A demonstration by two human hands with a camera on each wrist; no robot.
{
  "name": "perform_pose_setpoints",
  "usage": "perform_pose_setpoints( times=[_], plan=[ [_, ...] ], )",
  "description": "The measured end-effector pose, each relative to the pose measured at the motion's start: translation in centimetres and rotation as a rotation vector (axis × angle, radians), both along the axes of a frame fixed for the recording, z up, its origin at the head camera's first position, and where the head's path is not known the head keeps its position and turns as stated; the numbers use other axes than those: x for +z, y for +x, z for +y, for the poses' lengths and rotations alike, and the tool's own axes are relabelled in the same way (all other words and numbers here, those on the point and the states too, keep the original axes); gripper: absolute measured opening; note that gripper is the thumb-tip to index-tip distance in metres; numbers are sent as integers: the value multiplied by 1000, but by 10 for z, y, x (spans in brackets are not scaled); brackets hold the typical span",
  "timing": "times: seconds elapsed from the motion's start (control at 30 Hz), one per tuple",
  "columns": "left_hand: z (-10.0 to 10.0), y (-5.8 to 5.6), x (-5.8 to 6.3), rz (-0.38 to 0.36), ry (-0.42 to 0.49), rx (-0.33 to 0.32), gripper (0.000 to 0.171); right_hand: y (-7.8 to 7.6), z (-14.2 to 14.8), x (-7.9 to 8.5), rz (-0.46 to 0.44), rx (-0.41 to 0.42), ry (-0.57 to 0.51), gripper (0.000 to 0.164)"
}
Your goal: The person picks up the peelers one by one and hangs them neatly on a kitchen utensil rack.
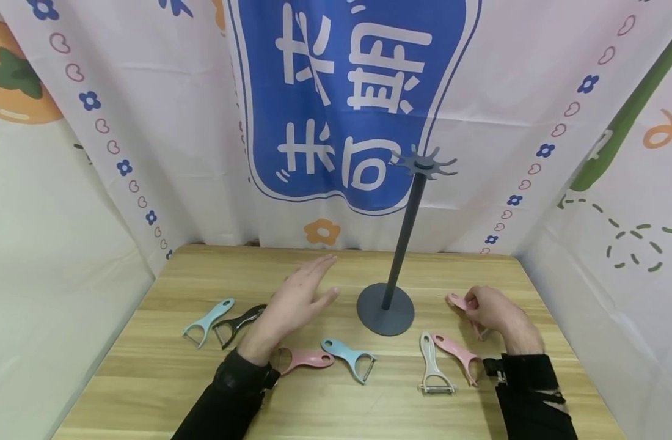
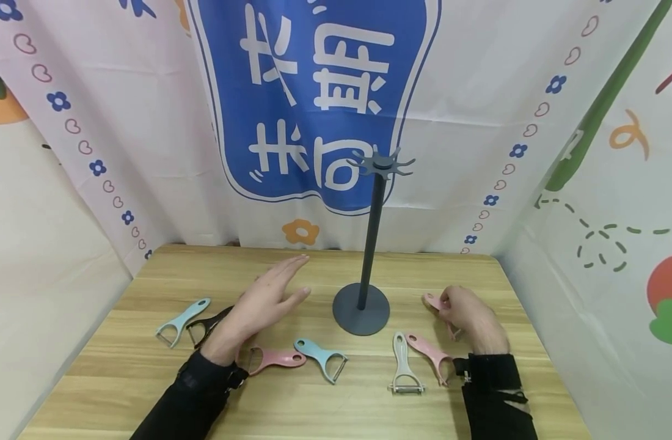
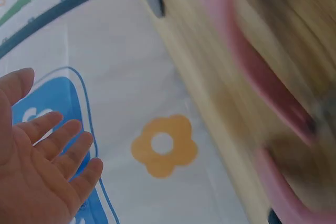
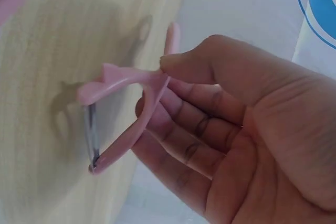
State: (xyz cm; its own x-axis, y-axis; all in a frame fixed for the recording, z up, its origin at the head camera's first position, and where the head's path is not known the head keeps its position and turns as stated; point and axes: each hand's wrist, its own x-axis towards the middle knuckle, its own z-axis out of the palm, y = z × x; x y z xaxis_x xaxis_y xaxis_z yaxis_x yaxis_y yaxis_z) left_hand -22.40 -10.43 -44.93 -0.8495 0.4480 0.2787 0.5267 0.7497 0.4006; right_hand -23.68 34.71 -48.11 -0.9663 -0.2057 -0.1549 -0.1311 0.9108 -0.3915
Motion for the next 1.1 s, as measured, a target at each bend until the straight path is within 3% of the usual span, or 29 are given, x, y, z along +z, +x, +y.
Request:
perform_pose_setpoints(
  times=[0.43,0.73,0.97,1.1],
  plan=[
    [66,-8,6,-128,239,-49,65,2,-7,15,126,32,-50,31],
    [108,-16,3,-189,480,-79,56,1,-11,21,120,25,-66,30],
    [130,-22,-3,-238,512,-91,50,5,-14,27,146,26,-85,32],
    [137,-25,-8,-230,511,-91,33,5,-16,31,193,33,-100,31]
  ],
)
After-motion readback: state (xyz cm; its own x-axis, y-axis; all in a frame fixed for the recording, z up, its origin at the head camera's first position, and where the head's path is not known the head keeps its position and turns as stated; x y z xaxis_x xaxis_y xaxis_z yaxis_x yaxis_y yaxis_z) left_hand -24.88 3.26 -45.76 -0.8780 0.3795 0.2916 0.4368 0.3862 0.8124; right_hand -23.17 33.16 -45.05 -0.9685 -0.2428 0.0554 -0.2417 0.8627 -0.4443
